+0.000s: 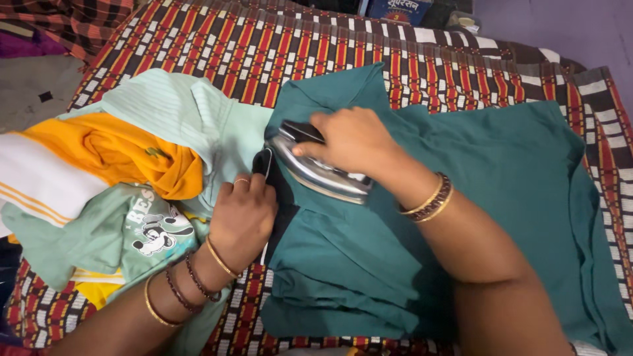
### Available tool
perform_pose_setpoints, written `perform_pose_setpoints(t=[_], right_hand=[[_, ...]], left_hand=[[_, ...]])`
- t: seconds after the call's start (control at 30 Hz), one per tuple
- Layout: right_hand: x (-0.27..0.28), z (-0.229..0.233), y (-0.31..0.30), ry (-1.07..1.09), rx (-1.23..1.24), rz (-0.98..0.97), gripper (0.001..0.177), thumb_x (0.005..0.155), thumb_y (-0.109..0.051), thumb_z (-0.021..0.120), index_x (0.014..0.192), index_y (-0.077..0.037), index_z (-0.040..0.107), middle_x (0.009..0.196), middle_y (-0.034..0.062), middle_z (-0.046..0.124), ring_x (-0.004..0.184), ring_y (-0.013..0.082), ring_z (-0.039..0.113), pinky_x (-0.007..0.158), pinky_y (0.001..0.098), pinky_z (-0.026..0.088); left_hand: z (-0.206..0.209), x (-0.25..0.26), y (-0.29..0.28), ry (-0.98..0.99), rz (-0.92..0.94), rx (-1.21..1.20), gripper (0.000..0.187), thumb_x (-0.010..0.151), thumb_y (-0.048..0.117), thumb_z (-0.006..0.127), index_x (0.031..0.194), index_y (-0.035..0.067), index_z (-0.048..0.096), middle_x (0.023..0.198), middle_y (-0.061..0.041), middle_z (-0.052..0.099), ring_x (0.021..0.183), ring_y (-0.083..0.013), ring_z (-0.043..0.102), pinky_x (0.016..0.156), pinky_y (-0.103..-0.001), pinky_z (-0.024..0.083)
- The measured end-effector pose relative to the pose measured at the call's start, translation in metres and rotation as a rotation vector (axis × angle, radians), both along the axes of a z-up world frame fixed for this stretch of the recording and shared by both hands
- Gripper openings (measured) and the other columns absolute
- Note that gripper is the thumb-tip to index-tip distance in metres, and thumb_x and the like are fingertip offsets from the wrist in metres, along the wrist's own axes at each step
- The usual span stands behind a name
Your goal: The person irons a teal t-shirt laid out on a patterned surface. They use an electric iron to smooth the fabric, repeatedly moving it across the shirt's body and sleeves while holding the garment flat with their other hand.
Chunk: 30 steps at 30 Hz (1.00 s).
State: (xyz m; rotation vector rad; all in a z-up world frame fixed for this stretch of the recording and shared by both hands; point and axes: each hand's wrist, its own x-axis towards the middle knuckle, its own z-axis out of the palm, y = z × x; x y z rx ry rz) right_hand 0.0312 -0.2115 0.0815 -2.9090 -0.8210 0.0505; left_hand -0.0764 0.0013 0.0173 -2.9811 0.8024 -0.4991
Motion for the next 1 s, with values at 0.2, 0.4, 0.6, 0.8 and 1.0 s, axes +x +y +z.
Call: perform_pose_setpoints(t=[0.2, 0.4, 0.6, 0.8, 1.0], right_hand=[[0.035, -0.004, 0.024, -0.031, 0.089, -0.194, 0.058, 0.088, -0.062, 0.068, 0.100, -0.006, 0.073, 0.080, 0.0201, 0.073, 0.076, 0.0392, 0.071, 0.069, 0.0510, 0.055], [0.042, -0.012, 0.027, -0.153, 0.115, -0.151, 0.047, 0.089, -0.051, 0.069, 0.095, -0.005, 0.073, 0.086, 0.0183, 0.074, 0.078, 0.0387, 0.072, 0.068, 0.0501, 0.056], [0.022, -0.010, 0.011, -0.116, 0.060, -0.255, 0.052, 0.091, -0.053, 0.068, 0.100, -0.001, 0.069, 0.083, 0.0232, 0.073, 0.079, 0.0414, 0.072, 0.069, 0.0505, 0.057], [-0.019, 0.003, -0.022, -0.025, -0.018, -0.281, 0.057, 0.092, -0.059, 0.063, 0.097, -0.002, 0.068, 0.078, 0.0224, 0.073, 0.075, 0.0416, 0.072, 0.068, 0.0521, 0.056], [-0.025, 0.008, -0.028, 0.010, -0.055, -0.279, 0.064, 0.094, -0.065, 0.059, 0.099, -0.002, 0.069, 0.073, 0.0212, 0.072, 0.074, 0.0404, 0.071, 0.066, 0.0511, 0.055]], left_hand=[[0.000, 0.001, 0.004, 0.009, -0.034, 0.095, 0.009, 0.077, 0.017, 0.059, 0.080, 0.011, 0.065, 0.088, -0.007, 0.061, 0.090, -0.0255, 0.060, 0.073, -0.038, 0.048], [0.000, 0.002, 0.004, 0.006, -0.043, 0.081, 0.009, 0.078, 0.019, 0.058, 0.078, 0.013, 0.065, 0.086, -0.006, 0.059, 0.088, -0.0247, 0.059, 0.072, -0.038, 0.047], [0.000, 0.007, 0.006, -0.037, -0.025, -0.005, 0.015, 0.083, 0.023, 0.061, 0.072, 0.014, 0.063, 0.082, -0.005, 0.058, 0.085, -0.0253, 0.059, 0.070, -0.040, 0.046], [0.008, 0.010, 0.004, -0.134, -0.116, -0.095, 0.030, 0.073, 0.025, 0.061, 0.095, 0.005, 0.067, 0.136, -0.020, 0.059, 0.133, -0.0359, 0.048, 0.111, -0.056, 0.034], [0.003, 0.014, 0.005, -0.091, -0.293, -0.035, 0.070, 0.080, 0.019, 0.057, 0.146, -0.001, 0.052, 0.160, -0.019, 0.044, 0.153, -0.0330, 0.030, 0.125, -0.051, 0.019]])
